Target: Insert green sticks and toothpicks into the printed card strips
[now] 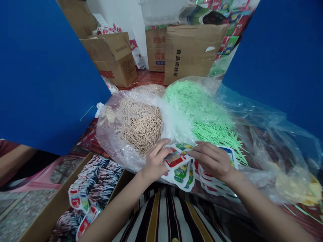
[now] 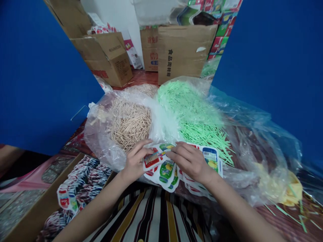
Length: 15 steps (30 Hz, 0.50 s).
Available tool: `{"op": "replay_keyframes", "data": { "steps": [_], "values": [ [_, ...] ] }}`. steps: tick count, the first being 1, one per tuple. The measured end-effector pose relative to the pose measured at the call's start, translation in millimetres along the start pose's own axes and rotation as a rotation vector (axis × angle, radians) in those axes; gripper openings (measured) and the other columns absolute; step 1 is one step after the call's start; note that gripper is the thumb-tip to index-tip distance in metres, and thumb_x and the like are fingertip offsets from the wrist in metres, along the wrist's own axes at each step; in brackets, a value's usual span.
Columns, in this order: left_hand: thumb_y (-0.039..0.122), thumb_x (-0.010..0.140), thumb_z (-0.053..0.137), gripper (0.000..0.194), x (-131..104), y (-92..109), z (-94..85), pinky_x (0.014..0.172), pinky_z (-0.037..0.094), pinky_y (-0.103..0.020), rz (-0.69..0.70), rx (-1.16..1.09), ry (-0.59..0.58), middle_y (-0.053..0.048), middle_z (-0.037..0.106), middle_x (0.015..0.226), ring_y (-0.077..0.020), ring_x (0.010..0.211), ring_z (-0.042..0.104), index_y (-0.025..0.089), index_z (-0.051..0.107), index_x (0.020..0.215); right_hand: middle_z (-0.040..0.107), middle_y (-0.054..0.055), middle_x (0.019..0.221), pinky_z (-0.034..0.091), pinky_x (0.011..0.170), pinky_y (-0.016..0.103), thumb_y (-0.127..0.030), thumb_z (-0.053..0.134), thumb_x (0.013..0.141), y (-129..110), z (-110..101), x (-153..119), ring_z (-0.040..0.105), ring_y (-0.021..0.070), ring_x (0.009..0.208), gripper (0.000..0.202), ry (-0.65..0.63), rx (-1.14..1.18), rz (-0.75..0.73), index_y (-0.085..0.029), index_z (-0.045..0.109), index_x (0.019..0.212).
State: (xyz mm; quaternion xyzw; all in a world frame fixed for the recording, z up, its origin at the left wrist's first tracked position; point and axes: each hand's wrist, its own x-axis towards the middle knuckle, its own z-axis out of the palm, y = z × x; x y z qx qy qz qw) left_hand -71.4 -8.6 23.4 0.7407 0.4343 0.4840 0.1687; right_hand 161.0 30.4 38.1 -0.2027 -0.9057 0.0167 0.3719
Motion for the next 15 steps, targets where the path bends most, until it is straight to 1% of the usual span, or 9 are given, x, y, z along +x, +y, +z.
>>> {"op": "replay_keyframes", "data": {
  "steps": [1,3,5,6,8,11,13,15],
  "values": [
    [0.022,0.076,0.066,0.009,3.1,3.3,1.8,0.096,0.045,-0.039,-0.049,-0.062,-0.062,-0.013,0.065,0.115,-0.0258,0.112,0.058,0.018,0.065,0.083,0.068,0.005,0.089,0.051,0.084,0.035,-0.013,0.05,0.088,-1.7,1.1,2.0,0.063,0.0178,0.087,0.026,0.02,0.04,0.059,-0.023,0.063,0.108],
    [0.022,0.079,0.062,0.015,8.2,9.1,7.2,0.095,0.045,-0.037,-0.219,-0.235,-0.153,-0.01,0.067,0.108,-0.0246,0.111,0.059,0.019,0.061,0.093,0.067,0.005,0.082,0.05,0.073,0.03,-0.016,0.051,0.089,-6.8,1.2,8.2,0.062,0.0165,0.08,0.017,0.025,0.133,0.208,-0.021,0.064,0.099],
    [0.024,0.081,0.059,0.024,10.8,12.2,14.9,0.087,0.049,-0.032,-0.427,-0.406,-0.159,-0.008,0.07,0.102,-0.0216,0.102,0.063,0.019,0.059,0.105,0.065,0.005,0.078,0.047,0.067,0.027,-0.021,0.051,0.09,-11.5,-0.8,14.2,0.06,0.0149,0.072,0.014,0.003,0.219,0.381,-0.018,0.064,0.092],
    [0.026,0.082,0.058,0.026,11.3,12.5,19.4,0.083,0.05,-0.03,-0.523,-0.473,-0.146,-0.007,0.07,0.099,-0.0209,0.097,0.065,0.019,0.059,0.107,0.064,0.004,0.076,0.046,0.065,0.026,-0.025,0.051,0.091,-12.9,-1.9,16.1,0.059,0.0142,0.07,0.015,-0.008,0.248,0.466,-0.018,0.064,0.089],
    [0.03,0.078,0.063,0.025,11.5,11.6,28.9,0.076,0.052,-0.029,-0.673,-0.571,-0.135,-0.007,0.072,0.094,-0.0208,0.087,0.067,0.015,0.064,0.099,0.063,0.003,0.072,0.043,0.062,0.025,-0.032,0.052,0.09,-13.3,-2.6,16.4,0.058,0.0136,0.066,0.021,-0.039,0.277,0.604,-0.017,0.063,0.082],
    [0.028,0.062,0.077,0.025,12.4,10.7,42.1,0.063,0.052,-0.027,-0.839,-0.644,-0.135,-0.005,0.072,0.074,-0.0192,0.067,0.066,0.012,0.068,0.079,0.061,0.001,0.066,0.039,0.059,0.023,-0.04,0.054,0.088,-10.5,1.2,10.5,0.056,0.0127,0.062,0.029,-0.077,0.302,0.738,-0.016,0.061,0.075],
    [0.025,0.054,0.082,0.028,14.0,12.1,49.0,0.061,0.052,-0.027,-0.901,-0.658,-0.104,-0.003,0.071,0.068,-0.0185,0.063,0.065,0.011,0.069,0.075,0.06,0.0,0.064,0.038,0.057,0.023,-0.043,0.055,0.087,-9.8,4.9,6.5,0.055,0.0121,0.06,0.031,-0.058,0.307,0.773,-0.016,0.061,0.072],
    [0.025,0.053,0.082,0.029,15.5,14.6,54.2,0.062,0.052,-0.027,-0.923,-0.67,-0.09,-0.003,0.072,0.069,-0.0186,0.064,0.065,0.011,0.07,0.075,0.058,-0.001,0.061,0.036,0.056,0.022,-0.045,0.058,0.084,-10.9,6.3,4.7,0.053,0.0115,0.058,0.033,-0.018,0.311,0.782,-0.016,0.059,0.068]
  ]
}}
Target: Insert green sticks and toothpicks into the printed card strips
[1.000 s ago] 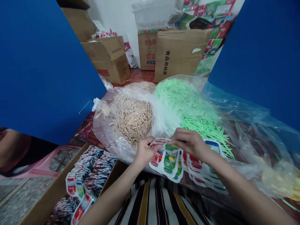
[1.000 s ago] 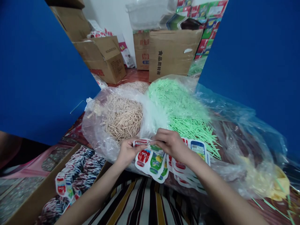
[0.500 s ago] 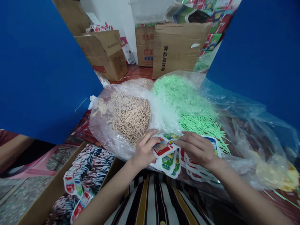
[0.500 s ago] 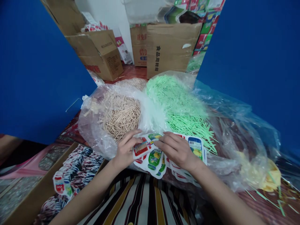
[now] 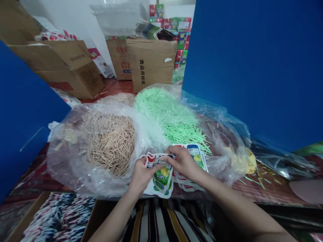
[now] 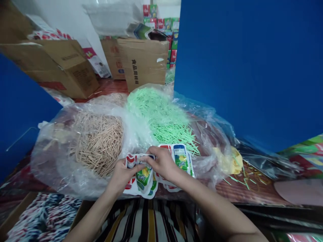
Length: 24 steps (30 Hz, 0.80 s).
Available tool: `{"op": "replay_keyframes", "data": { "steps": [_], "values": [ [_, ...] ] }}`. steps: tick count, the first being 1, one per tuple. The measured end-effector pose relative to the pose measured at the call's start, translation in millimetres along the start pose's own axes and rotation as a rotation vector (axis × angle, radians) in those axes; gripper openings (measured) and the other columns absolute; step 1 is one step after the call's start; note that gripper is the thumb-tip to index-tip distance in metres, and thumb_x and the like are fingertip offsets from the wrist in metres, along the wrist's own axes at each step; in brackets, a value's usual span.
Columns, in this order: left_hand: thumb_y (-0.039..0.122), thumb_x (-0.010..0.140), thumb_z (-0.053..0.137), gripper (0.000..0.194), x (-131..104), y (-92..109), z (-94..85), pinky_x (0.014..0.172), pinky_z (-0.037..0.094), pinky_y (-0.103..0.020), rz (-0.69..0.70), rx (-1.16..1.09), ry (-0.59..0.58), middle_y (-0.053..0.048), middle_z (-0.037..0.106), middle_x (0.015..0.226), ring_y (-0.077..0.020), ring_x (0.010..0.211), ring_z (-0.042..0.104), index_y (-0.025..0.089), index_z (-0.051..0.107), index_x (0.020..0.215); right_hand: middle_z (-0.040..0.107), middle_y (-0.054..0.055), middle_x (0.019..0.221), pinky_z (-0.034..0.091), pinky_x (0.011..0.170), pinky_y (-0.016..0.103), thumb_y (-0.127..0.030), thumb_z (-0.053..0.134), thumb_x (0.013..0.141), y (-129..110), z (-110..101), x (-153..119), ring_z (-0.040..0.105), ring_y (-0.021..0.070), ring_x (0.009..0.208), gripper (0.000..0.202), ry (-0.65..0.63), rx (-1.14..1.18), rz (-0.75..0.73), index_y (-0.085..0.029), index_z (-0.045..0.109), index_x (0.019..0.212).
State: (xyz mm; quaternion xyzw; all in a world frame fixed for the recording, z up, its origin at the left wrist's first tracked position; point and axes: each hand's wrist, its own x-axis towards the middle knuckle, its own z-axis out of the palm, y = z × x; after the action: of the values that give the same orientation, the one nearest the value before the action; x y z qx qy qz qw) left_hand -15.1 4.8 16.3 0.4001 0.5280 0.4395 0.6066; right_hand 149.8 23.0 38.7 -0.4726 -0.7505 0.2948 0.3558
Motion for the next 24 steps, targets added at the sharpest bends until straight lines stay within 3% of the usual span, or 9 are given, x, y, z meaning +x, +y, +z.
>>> {"op": "replay_keyframes", "data": {
  "steps": [3,7,8,10,11,13,17,20,24],
  "values": [
    [0.026,0.055,0.082,0.027,-0.3,-1.6,6.6,0.064,0.053,-0.027,0.004,0.003,-0.02,-0.003,0.073,0.071,-0.0184,0.066,0.066,0.012,0.071,0.075,0.058,-0.001,0.062,0.038,0.057,0.022,-0.046,0.06,0.083,-1.1,-8.4,-1.4,0.053,0.0114,0.059,0.034,-0.032,0.064,-0.019,-0.016,0.059,0.067],
    [0.03,0.058,0.081,0.025,-1.6,-8.2,10.7,0.066,0.054,-0.03,-0.036,-0.047,-0.016,-0.003,0.074,0.073,-0.0197,0.065,0.068,0.013,0.071,0.074,0.067,0.003,0.079,0.047,0.064,0.024,-0.047,0.04,0.093,21.3,-51.3,6.0,0.061,0.0134,0.07,0.038,-0.093,0.183,0.063,-0.017,0.063,0.097],
    [0.031,0.058,0.081,0.026,-1.8,-10.2,11.0,0.067,0.055,-0.031,-0.05,-0.063,-0.013,-0.004,0.074,0.074,-0.0202,0.065,0.068,0.013,0.071,0.075,0.068,0.005,0.085,0.048,0.065,0.024,-0.047,0.032,0.095,34.0,-65.9,10.0,0.063,0.0138,0.073,0.043,-0.037,0.108,0.104,-0.017,0.062,0.1],
    [0.031,0.057,0.081,0.028,-2.0,-14.0,10.9,0.069,0.055,-0.032,-0.057,-0.073,-0.003,-0.005,0.075,0.076,-0.0208,0.067,0.069,0.013,0.071,0.075,0.069,0.007,0.094,0.047,0.068,0.024,-0.044,0.032,0.096,65.0,-93.3,19.4,0.064,0.015,0.079,0.043,-0.026,-0.298,0.277,-0.015,0.062,0.106],
    [0.032,0.058,0.081,0.028,-2.2,-15.5,10.8,0.069,0.055,-0.032,-0.053,-0.071,0.004,-0.005,0.075,0.076,-0.0211,0.067,0.069,0.013,0.071,0.075,0.069,0.007,0.099,0.046,0.073,0.024,-0.041,0.035,0.096,81.2,-104.2,24.0,0.064,0.0161,0.087,0.039,-0.101,-0.567,0.39,-0.017,0.063,0.108],
    [0.032,0.059,0.081,0.027,-2.9,-17.5,11.0,0.069,0.055,-0.031,-0.05,-0.062,0.003,-0.005,0.075,0.075,-0.0211,0.069,0.069,0.013,0.07,0.074,0.07,0.012,0.099,0.046,0.075,0.027,-0.032,0.056,0.085,110.0,-117.4,32.0,0.064,0.0226,0.091,0.029,-0.175,-0.709,0.513,-0.012,0.067,0.102],
    [0.032,0.061,0.08,0.026,-5.1,-16.7,14.6,0.07,0.055,-0.03,-0.036,-0.061,-0.008,-0.005,0.075,0.078,-0.0211,0.072,0.069,0.013,0.071,0.076,0.068,0.018,0.103,0.046,0.078,0.03,-0.027,0.07,0.072,139.7,-112.6,41.5,0.063,0.0274,0.097,0.032,-0.296,-0.848,0.609,-0.011,0.069,0.099],
    [0.033,0.058,0.081,0.03,-6.5,-14.3,19.1,0.068,0.055,-0.031,-0.042,-0.085,0.019,-0.005,0.075,0.076,-0.0213,0.068,0.069,0.012,0.07,0.076,0.063,0.02,0.111,0.046,0.085,0.035,-0.03,0.068,0.077,144.2,-99.4,47.4,0.059,0.0276,0.103,0.033,-0.327,-0.919,0.614,-0.009,0.066,0.102],
    [0.035,0.058,0.081,0.032,-7.3,-16.3,21.4,0.065,0.055,-0.03,-0.059,-0.126,0.018,-0.004,0.074,0.07,-0.0203,0.064,0.069,0.013,0.07,0.079,0.061,0.01,0.11,0.049,0.085,0.04,-0.034,0.058,0.087,150.0,-95.6,53.1,0.06,0.0197,0.097,0.03,-0.369,-0.934,0.585,-0.011,0.06,0.106]
  ]
}}
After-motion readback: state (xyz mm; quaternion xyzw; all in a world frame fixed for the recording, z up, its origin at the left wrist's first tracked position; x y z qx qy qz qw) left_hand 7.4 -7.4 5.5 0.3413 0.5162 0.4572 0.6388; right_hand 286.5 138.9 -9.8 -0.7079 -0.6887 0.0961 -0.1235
